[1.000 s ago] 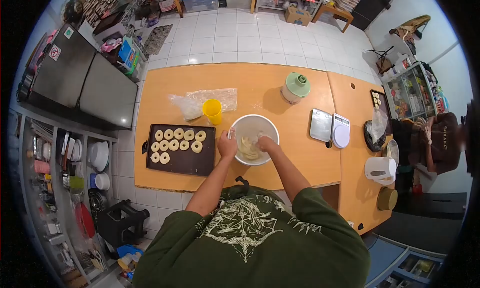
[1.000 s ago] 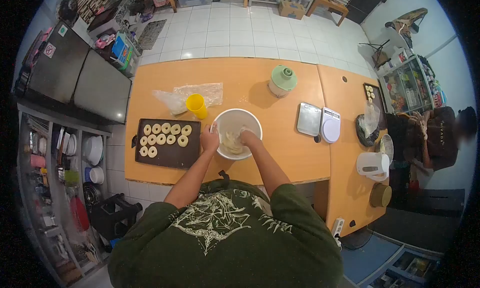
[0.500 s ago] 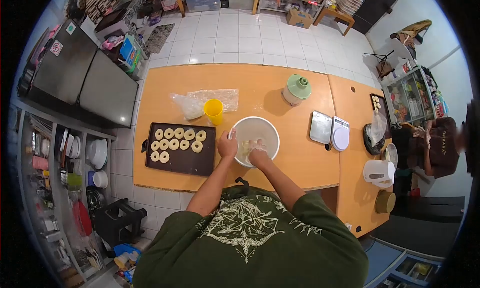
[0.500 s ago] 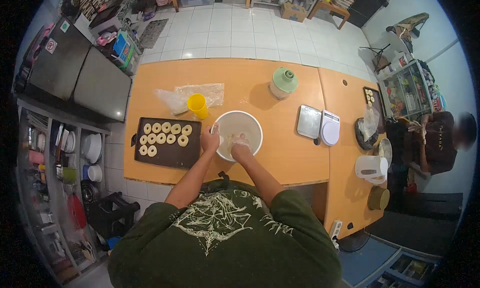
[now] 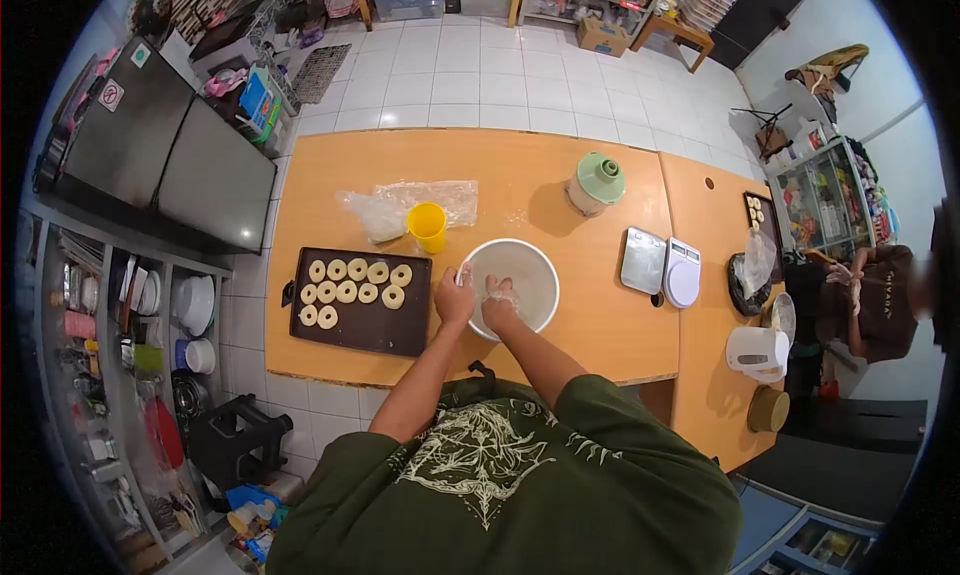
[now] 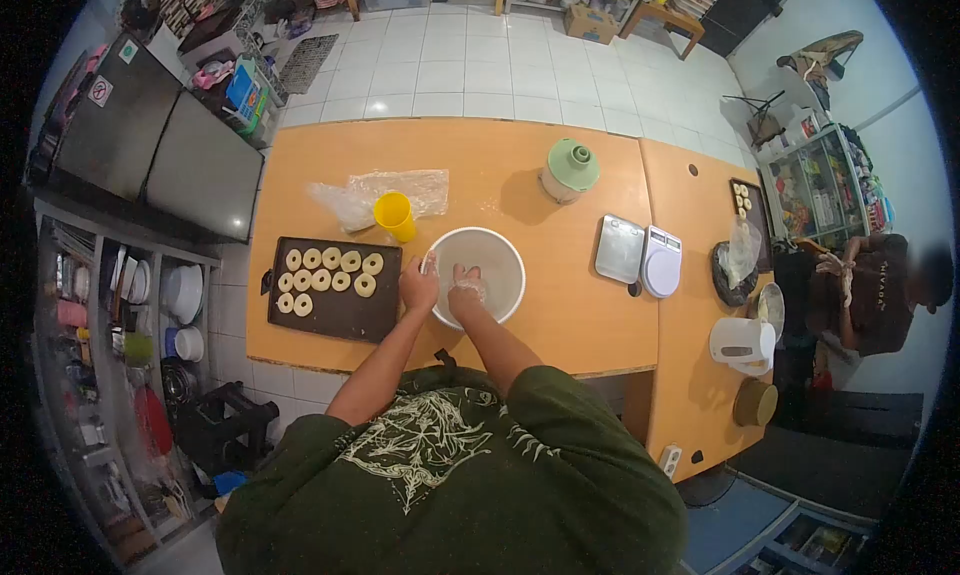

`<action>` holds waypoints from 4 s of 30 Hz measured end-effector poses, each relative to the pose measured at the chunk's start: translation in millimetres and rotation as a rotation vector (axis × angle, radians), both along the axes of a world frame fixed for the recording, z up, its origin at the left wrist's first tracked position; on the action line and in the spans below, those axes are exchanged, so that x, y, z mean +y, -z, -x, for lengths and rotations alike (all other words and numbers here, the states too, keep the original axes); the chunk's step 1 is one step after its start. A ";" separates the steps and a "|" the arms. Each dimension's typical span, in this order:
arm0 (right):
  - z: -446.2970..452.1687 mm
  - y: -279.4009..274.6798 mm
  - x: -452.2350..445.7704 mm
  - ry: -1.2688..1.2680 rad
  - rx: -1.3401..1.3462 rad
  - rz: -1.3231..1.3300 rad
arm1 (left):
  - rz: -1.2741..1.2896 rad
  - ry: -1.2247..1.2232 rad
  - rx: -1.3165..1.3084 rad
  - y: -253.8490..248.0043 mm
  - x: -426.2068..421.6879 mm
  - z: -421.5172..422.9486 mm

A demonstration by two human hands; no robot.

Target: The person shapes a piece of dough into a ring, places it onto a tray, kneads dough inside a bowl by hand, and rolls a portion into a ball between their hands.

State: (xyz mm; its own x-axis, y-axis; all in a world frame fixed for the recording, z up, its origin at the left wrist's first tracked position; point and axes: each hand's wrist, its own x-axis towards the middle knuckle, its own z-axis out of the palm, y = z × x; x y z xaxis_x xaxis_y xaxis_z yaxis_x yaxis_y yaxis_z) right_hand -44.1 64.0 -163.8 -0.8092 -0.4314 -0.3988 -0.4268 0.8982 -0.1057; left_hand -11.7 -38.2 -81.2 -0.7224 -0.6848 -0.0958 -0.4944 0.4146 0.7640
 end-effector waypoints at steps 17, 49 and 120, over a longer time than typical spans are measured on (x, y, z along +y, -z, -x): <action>64.4 -52.4 61.9 0.375 -0.627 0.607 | -0.009 0.013 -0.020 4.4 -1.6 -1.2; 65.9 9.6 42.6 0.217 -0.160 0.200 | -0.014 0.015 -0.053 14.5 -2.7 0.8; 0.2 -53.6 57.7 -0.388 -0.107 0.174 | 0.016 -0.012 -0.063 -0.9 -2.7 -1.1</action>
